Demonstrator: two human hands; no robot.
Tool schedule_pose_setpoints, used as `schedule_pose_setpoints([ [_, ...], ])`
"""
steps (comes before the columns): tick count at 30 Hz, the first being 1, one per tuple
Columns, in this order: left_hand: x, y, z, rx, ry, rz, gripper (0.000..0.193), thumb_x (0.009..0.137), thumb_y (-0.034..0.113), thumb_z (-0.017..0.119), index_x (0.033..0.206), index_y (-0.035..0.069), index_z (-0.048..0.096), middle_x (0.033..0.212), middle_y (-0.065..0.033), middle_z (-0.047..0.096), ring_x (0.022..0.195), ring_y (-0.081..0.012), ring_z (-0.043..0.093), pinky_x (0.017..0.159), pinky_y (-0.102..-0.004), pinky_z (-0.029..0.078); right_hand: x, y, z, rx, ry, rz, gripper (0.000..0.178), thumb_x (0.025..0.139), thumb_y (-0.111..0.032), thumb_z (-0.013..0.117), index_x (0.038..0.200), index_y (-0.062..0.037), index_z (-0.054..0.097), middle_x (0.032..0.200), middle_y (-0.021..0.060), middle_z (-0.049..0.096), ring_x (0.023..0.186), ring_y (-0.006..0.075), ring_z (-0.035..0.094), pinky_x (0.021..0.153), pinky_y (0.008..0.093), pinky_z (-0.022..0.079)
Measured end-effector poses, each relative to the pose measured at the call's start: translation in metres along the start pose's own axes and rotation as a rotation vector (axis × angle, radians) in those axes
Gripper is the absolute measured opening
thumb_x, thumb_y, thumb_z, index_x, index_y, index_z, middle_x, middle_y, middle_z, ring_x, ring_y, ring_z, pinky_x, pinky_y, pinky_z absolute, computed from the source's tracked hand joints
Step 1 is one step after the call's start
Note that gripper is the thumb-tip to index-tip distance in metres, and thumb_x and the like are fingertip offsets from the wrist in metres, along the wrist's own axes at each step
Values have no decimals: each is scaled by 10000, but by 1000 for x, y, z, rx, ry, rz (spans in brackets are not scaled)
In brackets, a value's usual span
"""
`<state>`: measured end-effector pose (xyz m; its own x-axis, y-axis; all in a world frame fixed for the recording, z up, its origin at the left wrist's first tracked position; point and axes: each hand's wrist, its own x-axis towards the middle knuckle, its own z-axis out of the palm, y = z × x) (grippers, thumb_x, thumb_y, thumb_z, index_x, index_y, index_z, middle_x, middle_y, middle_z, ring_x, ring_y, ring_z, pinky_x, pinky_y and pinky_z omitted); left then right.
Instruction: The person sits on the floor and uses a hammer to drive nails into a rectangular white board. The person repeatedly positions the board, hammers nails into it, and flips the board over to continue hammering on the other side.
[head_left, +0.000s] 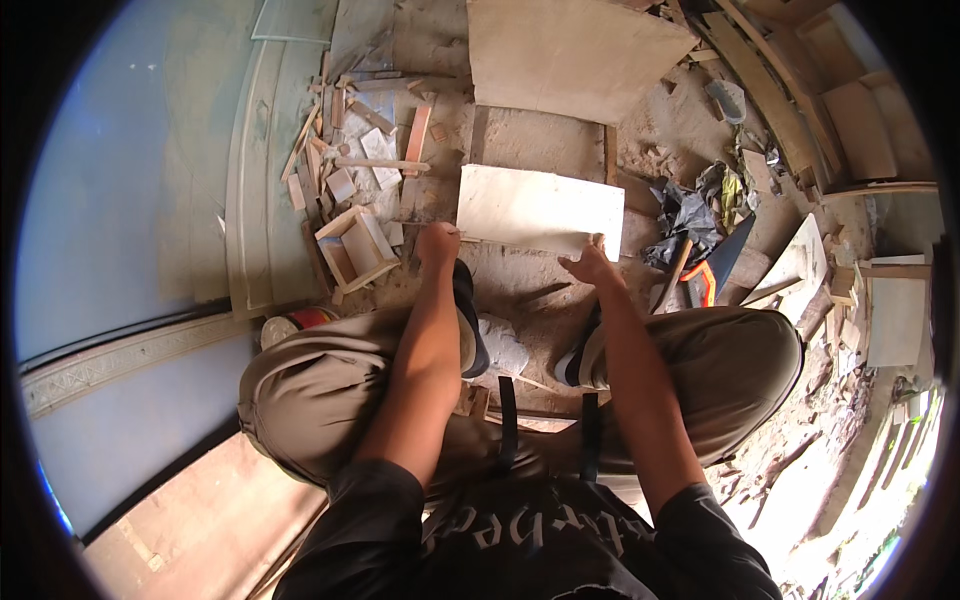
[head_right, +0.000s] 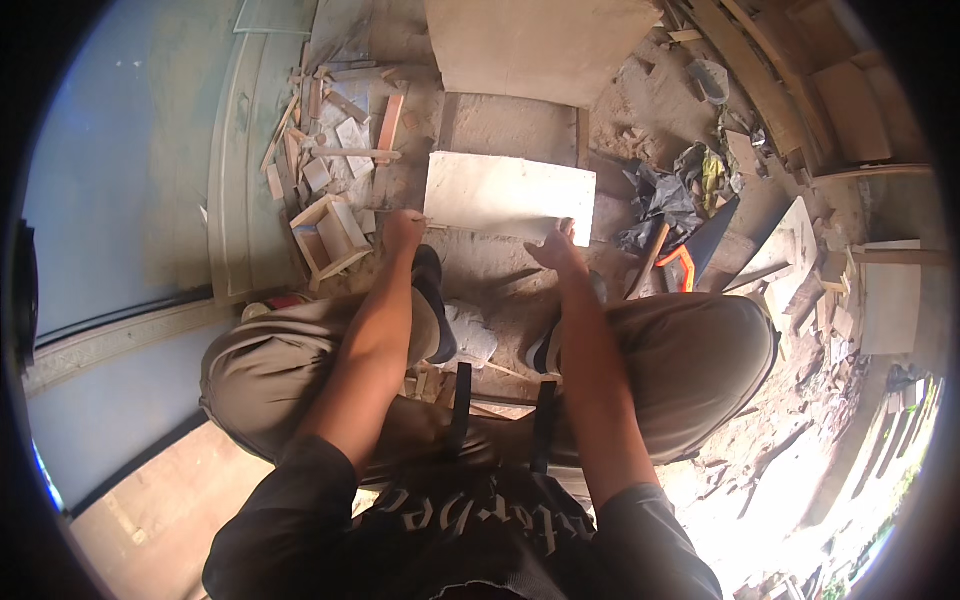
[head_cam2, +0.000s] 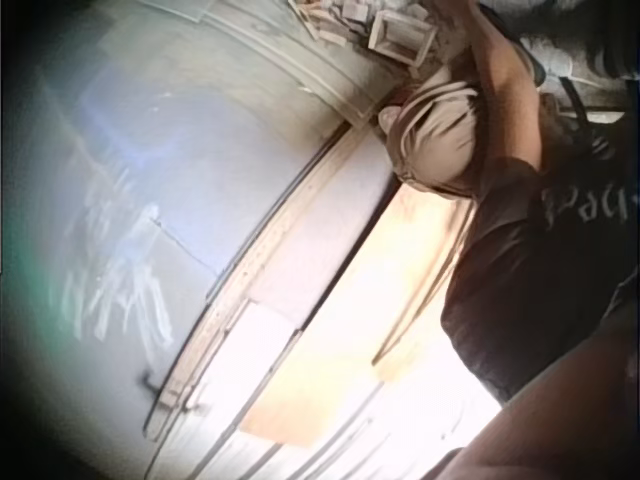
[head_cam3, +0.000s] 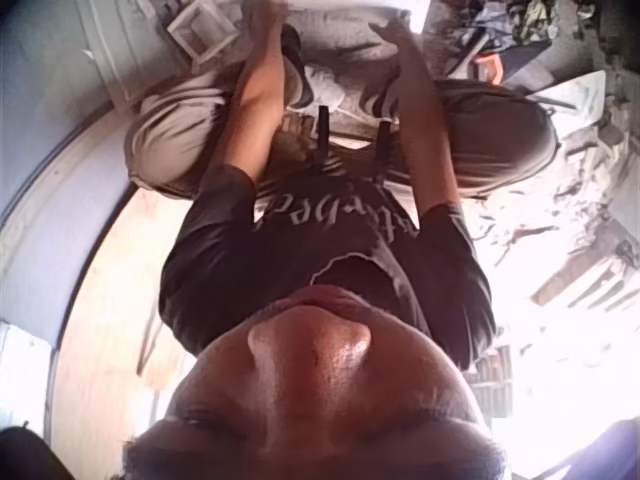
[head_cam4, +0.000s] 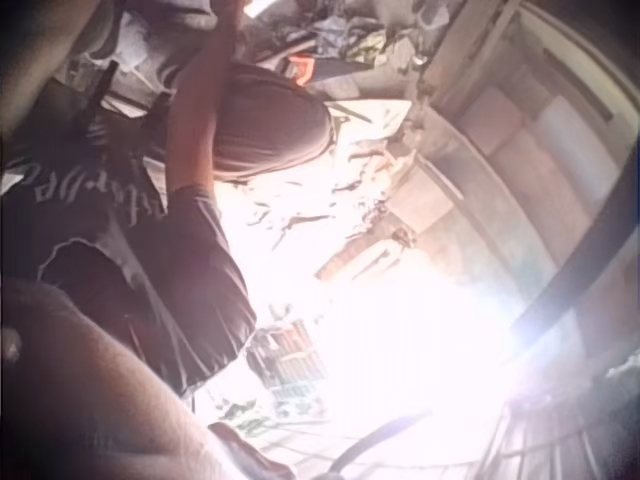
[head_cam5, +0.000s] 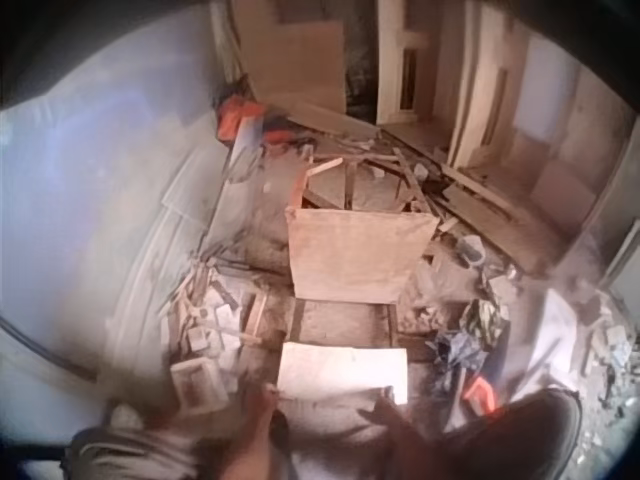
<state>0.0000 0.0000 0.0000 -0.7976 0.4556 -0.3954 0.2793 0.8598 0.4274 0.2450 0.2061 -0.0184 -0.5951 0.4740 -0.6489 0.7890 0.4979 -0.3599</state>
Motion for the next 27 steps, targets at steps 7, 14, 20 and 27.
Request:
schedule_pose_setpoints([
  [7,-2,0,15,111,148,102,141,879,182,616,935,62,665,844,-129,664,799,-319,643,687,-443,519,3,-6,6,96,52,60,1207,730,-572,714,1436,142,43,1485,399,-2,1408,502,50,1156,473,187],
  [14,22,55,31,113,190,532,280,870,208,617,1107,60,606,1164,-108,603,1160,-277,525,994,-454,386,-10,-20,7,71,30,131,1247,698,-552,760,1467,77,5,1508,353,-78,1421,478,44,1136,541,190],
  [20,69,109,73,239,137,601,419,917,291,550,1250,37,534,1336,-120,515,1314,-268,402,1119,-466,253,-15,-39,-3,50,104,198,975,813,-474,652,1449,86,169,1500,352,99,1410,452,160,1137,537,178],
  [27,91,146,97,87,103,700,218,893,263,583,1054,149,674,930,-58,685,967,-231,621,953,-426,351,22,-23,1,142,637,237,733,923,-387,500,1432,70,239,1513,264,203,1422,367,185,1156,510,133],
])
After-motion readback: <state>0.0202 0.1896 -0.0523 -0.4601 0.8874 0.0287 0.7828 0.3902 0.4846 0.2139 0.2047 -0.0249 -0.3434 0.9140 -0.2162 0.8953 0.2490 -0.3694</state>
